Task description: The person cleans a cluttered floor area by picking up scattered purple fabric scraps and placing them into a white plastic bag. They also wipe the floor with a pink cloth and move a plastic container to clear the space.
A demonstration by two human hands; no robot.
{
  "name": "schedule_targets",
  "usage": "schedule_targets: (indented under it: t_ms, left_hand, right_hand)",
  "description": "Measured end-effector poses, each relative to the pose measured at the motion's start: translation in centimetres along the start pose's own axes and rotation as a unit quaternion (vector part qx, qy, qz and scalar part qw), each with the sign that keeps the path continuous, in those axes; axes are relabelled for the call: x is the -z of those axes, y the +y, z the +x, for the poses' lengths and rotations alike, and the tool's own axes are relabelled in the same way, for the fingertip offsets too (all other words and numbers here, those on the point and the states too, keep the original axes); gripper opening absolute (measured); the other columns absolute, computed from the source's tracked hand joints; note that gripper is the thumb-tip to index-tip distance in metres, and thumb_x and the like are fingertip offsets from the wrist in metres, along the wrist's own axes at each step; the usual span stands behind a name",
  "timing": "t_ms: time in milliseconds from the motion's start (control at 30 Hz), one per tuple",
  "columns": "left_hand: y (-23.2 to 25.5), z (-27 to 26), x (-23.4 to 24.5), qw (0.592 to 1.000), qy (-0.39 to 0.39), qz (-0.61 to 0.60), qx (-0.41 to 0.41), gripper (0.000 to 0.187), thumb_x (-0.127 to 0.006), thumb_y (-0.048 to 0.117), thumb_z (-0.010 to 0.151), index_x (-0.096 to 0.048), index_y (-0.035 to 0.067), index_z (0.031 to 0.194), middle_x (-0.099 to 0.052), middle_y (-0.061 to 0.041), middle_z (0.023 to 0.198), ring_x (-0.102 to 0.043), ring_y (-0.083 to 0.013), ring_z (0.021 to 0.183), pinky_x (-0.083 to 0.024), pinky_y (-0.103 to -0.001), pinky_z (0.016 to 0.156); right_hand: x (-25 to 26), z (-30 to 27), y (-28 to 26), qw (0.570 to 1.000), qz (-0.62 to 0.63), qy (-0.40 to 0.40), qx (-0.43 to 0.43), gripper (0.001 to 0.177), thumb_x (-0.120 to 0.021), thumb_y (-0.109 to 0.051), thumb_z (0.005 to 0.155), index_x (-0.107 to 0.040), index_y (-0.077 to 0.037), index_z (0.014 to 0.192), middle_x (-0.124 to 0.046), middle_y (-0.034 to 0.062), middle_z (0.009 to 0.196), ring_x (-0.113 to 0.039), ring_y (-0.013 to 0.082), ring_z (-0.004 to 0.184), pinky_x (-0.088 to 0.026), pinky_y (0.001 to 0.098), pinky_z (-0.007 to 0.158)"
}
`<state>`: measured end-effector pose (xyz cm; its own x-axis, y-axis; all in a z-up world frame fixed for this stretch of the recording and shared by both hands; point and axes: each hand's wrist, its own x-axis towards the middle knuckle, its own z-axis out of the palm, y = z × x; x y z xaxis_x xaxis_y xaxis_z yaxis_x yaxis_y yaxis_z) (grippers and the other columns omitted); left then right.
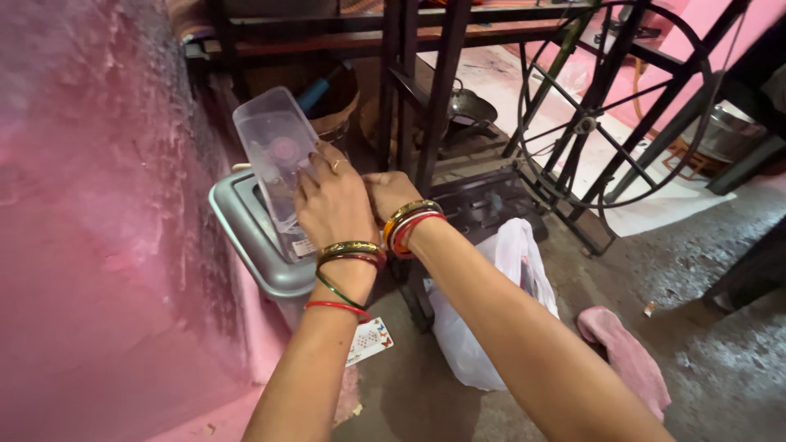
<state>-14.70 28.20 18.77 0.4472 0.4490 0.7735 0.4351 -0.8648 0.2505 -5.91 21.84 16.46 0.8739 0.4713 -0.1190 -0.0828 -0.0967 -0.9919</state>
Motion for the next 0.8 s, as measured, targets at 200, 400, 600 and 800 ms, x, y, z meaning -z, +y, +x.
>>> schedule_targets:
  t_ms: [200, 400, 600, 800]
  left_hand:
    - [0.0, 0.1, 1.3, 1.000, -0.021, 0.000, 0.009, 0.046, -0.059, 0.013, 0.091, -0.058, -0.003, 0.134, -0.069, -0.015, 0.123, -0.065, -0.0329, 0.118, -0.053, -0.042, 0.097]
    - [0.1, -0.4, 1.1, 0.999, -0.042, 0.003, -0.002, 0.049, -0.059, 0.014, 0.089, -0.058, -0.004, 0.134, -0.067, -0.017, 0.127, -0.063, -0.0363, 0.120, -0.050, -0.044, 0.101]
    - [0.4, -2.0, -0.8, 0.998, -0.044, 0.042, -0.021, 0.045, -0.059, 0.016, 0.090, -0.063, -0.004, 0.129, -0.067, -0.018, 0.127, -0.061, -0.0393, 0.123, -0.046, -0.047, 0.106]
    - [0.5, -2.8, -2.4, 0.996, -0.056, 0.060, -0.027, 0.041, -0.057, 0.016, 0.093, -0.067, -0.003, 0.128, -0.069, -0.018, 0.128, -0.060, -0.0408, 0.126, -0.042, -0.049, 0.110]
  right_hand:
    - [-0.5, 1.4, 0.3, 0.994, -0.088, -0.041, 0.042, 0.027, -0.064, -0.005, 0.093, -0.074, 0.009, 0.114, -0.078, 0.0162, 0.104, -0.071, 0.0182, 0.087, -0.057, 0.0334, 0.077]
    - [0.1, 1.8, 1.3, 0.987, -0.106, -0.068, 0.105, 0.029, -0.060, -0.005, 0.094, -0.072, 0.006, 0.118, -0.077, 0.0119, 0.104, -0.070, 0.0147, 0.088, -0.058, 0.0308, 0.077]
    - [1.0, 0.9, 2.2, 0.997, -0.026, -0.019, 0.072, 0.027, -0.063, -0.013, 0.100, -0.070, 0.004, 0.119, -0.075, 0.0095, 0.099, -0.067, 0.0125, 0.083, -0.056, 0.0280, 0.073]
    - [1.7, 1.8, 3.0, 0.985, -0.059, -0.068, 0.146, 0.027, -0.056, -0.015, 0.102, -0.070, -0.001, 0.121, -0.076, 0.0060, 0.107, -0.067, 0.0082, 0.094, -0.055, 0.0246, 0.085]
